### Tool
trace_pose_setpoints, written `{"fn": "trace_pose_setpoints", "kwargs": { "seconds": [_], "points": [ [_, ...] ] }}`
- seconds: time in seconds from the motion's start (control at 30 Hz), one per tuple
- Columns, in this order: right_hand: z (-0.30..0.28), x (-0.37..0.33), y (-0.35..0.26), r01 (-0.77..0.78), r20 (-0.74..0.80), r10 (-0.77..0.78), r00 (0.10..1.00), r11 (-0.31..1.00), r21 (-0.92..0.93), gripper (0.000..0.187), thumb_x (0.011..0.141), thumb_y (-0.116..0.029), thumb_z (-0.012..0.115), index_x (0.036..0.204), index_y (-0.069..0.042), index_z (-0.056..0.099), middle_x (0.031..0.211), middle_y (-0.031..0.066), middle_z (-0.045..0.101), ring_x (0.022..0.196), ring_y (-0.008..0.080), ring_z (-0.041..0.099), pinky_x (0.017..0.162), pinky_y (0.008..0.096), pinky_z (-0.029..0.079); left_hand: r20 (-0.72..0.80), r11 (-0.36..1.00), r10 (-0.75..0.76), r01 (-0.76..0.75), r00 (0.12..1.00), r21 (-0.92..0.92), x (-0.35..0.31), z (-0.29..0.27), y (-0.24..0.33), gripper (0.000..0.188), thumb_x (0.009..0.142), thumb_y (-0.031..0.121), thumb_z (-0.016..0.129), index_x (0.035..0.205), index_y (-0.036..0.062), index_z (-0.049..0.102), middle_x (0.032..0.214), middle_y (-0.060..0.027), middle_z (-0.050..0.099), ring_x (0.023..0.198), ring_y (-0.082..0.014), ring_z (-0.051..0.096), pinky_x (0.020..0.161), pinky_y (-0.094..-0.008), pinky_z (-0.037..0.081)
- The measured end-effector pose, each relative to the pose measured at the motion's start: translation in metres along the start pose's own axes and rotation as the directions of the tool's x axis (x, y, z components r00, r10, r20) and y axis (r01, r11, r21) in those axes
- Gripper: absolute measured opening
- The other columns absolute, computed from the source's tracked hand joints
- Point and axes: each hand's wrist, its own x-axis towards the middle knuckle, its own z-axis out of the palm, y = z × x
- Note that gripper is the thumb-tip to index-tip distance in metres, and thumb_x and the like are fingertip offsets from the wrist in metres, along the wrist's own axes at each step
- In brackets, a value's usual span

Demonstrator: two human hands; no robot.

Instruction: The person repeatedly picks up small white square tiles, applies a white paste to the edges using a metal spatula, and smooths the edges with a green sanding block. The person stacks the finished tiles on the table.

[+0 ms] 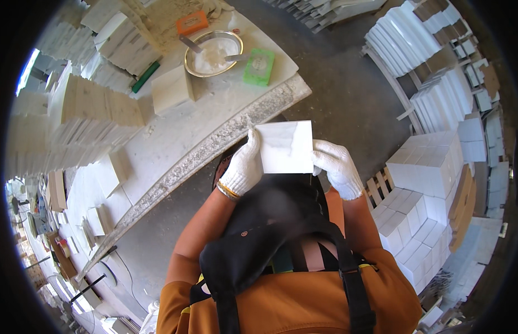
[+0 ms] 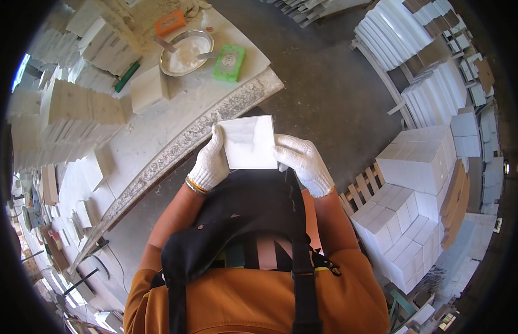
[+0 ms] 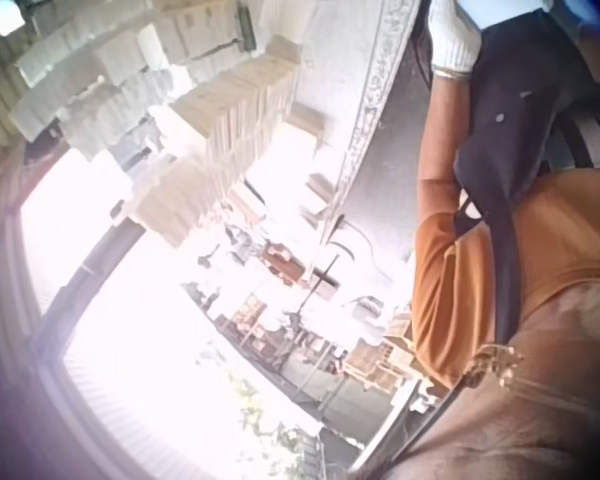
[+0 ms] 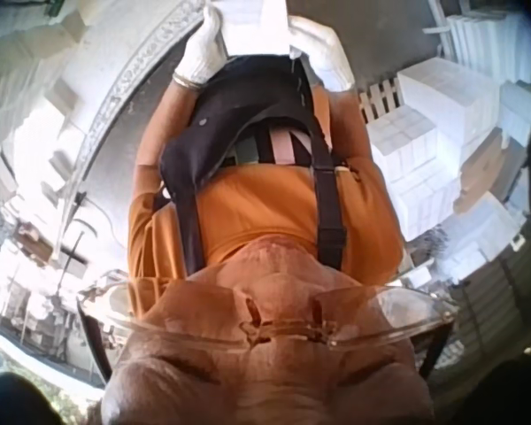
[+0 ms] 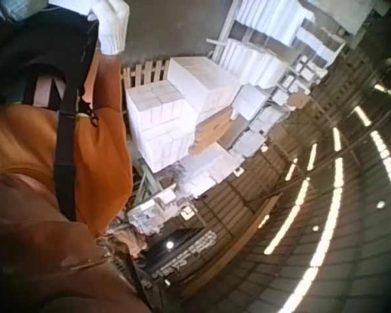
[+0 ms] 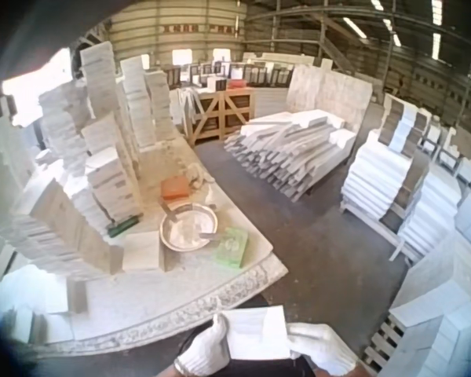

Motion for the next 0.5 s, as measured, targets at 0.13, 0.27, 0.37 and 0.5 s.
{"fn": "trace_pose_setpoints", "kwargs": {
  "seconds": [0.13, 0.27, 0.37, 0.5],
  "points": [
    [0.007, -0.005, -0.008, 0.004, -0.02, -0.005, 1.0, 1.0, -0.028, 0.036, 0.092, -0.019, 0.064, 0.12, 0.005, 0.068, 0.086, 0.0068, 0.07, 0.073, 0.0095, 0.061, 0.065, 0.0241, 0.048, -0.02, 0.994, -0.055, 0.053, 0.998, -0.097, 0.003, -0.005, -0.005, 0.065, 0.102, 0.052, 0.047, 0.141, -0.001, 0.045, 0.137, -0.0156, 0.058, 0.127, -0.0272, 0.056, 0.11, -0.0397, 0.043],
    [0.01, -0.008, -0.009, 0.04, -0.035, -0.042, 0.999, 0.998, -0.047, 0.035, 0.093, -0.02, 0.066, 0.118, 0.004, 0.069, 0.086, 0.0063, 0.07, 0.071, 0.0088, 0.061, 0.064, 0.0239, 0.047, -0.11, 0.99, -0.088, 0.075, 0.99, -0.116, 0.002, 0.0, -0.006, 0.065, 0.103, 0.054, 0.042, 0.14, 0.0007, 0.049, 0.137, -0.0157, 0.06, 0.126, -0.0292, 0.058, 0.109, -0.0434, 0.044],
    [0.011, -0.008, -0.01, 0.047, -0.032, -0.049, 0.998, 0.997, -0.053, 0.035, 0.092, -0.021, 0.067, 0.117, 0.004, 0.069, 0.085, 0.0061, 0.07, 0.071, 0.0087, 0.061, 0.064, 0.0235, 0.047, -0.096, 0.988, -0.091, 0.077, 0.991, -0.136, 0.002, 0.0, -0.006, 0.065, 0.103, 0.054, 0.043, 0.14, 0.0014, 0.049, 0.137, -0.0154, 0.059, 0.126, -0.0296, 0.058, 0.109, -0.0437, 0.044],
    [0.014, -0.008, -0.014, 0.02, -0.034, -0.022, 0.999, 0.998, -0.062, 0.035, 0.092, -0.021, 0.066, 0.116, 0.004, 0.069, 0.084, 0.0058, 0.069, 0.071, 0.0092, 0.061, 0.064, 0.0238, 0.047, -0.047, 0.986, -0.084, 0.077, 0.995, -0.149, -0.001, -0.002, -0.004, 0.065, 0.102, 0.054, 0.047, 0.141, 0.0015, 0.046, 0.135, -0.0136, 0.059, 0.124, -0.0256, 0.058, 0.108, -0.0396, 0.044]
  ]
}}
